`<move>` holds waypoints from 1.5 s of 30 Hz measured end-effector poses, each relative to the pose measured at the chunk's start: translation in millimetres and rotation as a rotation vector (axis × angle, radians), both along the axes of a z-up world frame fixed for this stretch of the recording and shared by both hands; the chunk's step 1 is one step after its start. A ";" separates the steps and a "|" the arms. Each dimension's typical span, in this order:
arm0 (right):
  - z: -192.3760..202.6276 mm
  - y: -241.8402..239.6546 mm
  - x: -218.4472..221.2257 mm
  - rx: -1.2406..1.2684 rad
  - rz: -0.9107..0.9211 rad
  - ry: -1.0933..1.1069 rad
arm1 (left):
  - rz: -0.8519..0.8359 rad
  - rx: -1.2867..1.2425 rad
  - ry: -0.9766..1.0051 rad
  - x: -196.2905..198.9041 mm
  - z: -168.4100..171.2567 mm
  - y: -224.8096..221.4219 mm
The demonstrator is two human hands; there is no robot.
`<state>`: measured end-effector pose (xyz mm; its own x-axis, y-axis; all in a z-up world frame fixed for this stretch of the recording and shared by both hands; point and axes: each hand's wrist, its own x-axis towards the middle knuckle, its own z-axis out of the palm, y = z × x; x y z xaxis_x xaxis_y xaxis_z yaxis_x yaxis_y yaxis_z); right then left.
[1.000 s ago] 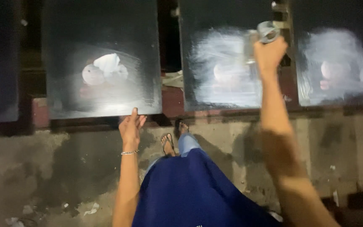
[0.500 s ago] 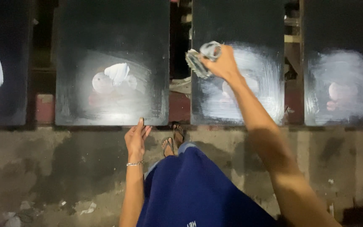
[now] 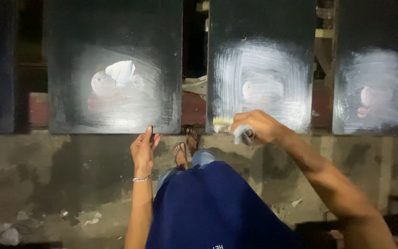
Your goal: Applying adhesive to screen printing boards using a large brush on a production line.
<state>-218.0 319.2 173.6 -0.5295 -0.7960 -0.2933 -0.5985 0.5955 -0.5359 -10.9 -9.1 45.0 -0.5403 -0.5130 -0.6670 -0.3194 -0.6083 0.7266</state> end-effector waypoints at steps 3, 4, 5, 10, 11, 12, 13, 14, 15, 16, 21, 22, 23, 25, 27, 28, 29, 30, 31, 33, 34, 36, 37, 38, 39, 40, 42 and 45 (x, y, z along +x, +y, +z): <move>10.6 -0.8 -7.4 -0.028 0.021 -0.203 | 0.010 0.021 -0.017 6.5 7.4 0.1; 24.1 -15.3 -24.8 -0.044 0.002 -0.179 | -0.034 0.011 -0.015 5.1 4.9 -1.7; 38.4 -29.0 -42.2 -0.059 -0.017 -0.155 | -0.079 0.001 -0.013 3.6 3.2 -2.9; -9.3 -62.7 -167.9 -0.191 -0.046 0.210 | -0.041 0.003 -0.002 3.0 6.4 -2.4; -4.6 -69.8 -184.3 -0.201 -0.027 0.385 | -0.017 -0.004 0.013 1.1 10.8 -1.6; -7.2 -67.8 -178.8 -0.200 -0.031 0.382 | -0.021 -0.004 0.009 2.4 13.6 -0.8; -9.5 -65.6 -173.2 -0.191 -0.025 0.396 | -0.019 -0.006 0.018 3.8 16.6 0.1; -8.6 -62.9 -172.3 -0.180 -0.023 0.423 | -0.024 -0.008 0.039 -2.1 18.6 -0.3; 5.4 -63.1 -134.2 -0.178 -0.032 0.431 | -0.033 -0.008 0.046 -1.7 15.6 -3.1; 18.8 -62.1 -95.0 -0.004 -0.048 0.335 | -0.022 0.020 0.025 -0.8 12.1 -4.1; 19.0 -0.1 49.0 0.078 -0.181 -0.077 | -0.040 0.044 0.037 -2.5 13.3 -6.6; 10.6 16.9 64.8 -0.175 -0.202 -0.163 | -0.035 0.058 -0.002 -2.6 20.9 -6.9; 1.9 34.1 81.3 -0.429 -0.219 -0.244 | -0.030 0.072 -0.041 -2.3 28.4 -6.9; 10.4 24.5 85.4 -0.442 -0.527 -0.140 | -0.050 0.066 -0.041 1.5 17.4 -10.1; 17.8 11.0 79.6 -0.451 -0.822 -0.018 | -0.063 0.060 -0.026 0.3 16.4 -9.4; 20.2 2.1 75.0 -0.413 -1.004 -0.026 | -0.049 0.063 -0.018 0.3 21.2 -7.6; 22.7 -7.0 70.0 -0.373 -1.185 -0.034 | -0.034 0.066 -0.011 -0.1 26.0 -6.3; 8.3 20.1 60.7 -0.375 -1.192 -0.032 | -0.041 0.065 -0.009 -0.4 24.7 -5.9; -6.3 46.5 51.5 -0.323 -1.348 -0.011 | -0.033 0.074 -0.003 -1.0 23.3 -6.4; -18.3 96.3 36.3 -0.262 -1.492 0.001 | -0.013 0.083 -0.004 2.3 22.7 -5.3; -16.3 118.4 28.2 -0.173 -1.433 0.253 | -0.028 0.068 -0.002 1.7 23.6 -6.2; -18.3 138.2 9.3 -0.091 -1.364 0.508 | -0.049 0.051 0.010 1.3 27.1 -7.8; -22.4 136.5 -1.9 0.022 -1.323 0.605 | -0.057 0.039 0.010 1.1 29.1 -7.9; -26.6 137.2 -11.4 0.142 -1.278 0.696 | -0.065 0.029 0.002 3.0 31.1 -5.8; -10.8 85.6 -11.8 0.142 -1.284 0.699 | -0.071 0.029 0.006 0.9 29.6 -6.9; 6.8 36.1 -4.9 -0.047 -1.310 0.490 | -0.063 0.029 0.035 2.4 27.2 -6.1; 34.2 -35.7 4.6 -0.237 -1.330 0.289 | -0.067 0.033 0.069 3.8 24.4 -2.8; 28.7 -67.3 -14.4 -0.447 -1.220 0.093 | -0.050 -0.016 0.065 -0.8 18.2 0.7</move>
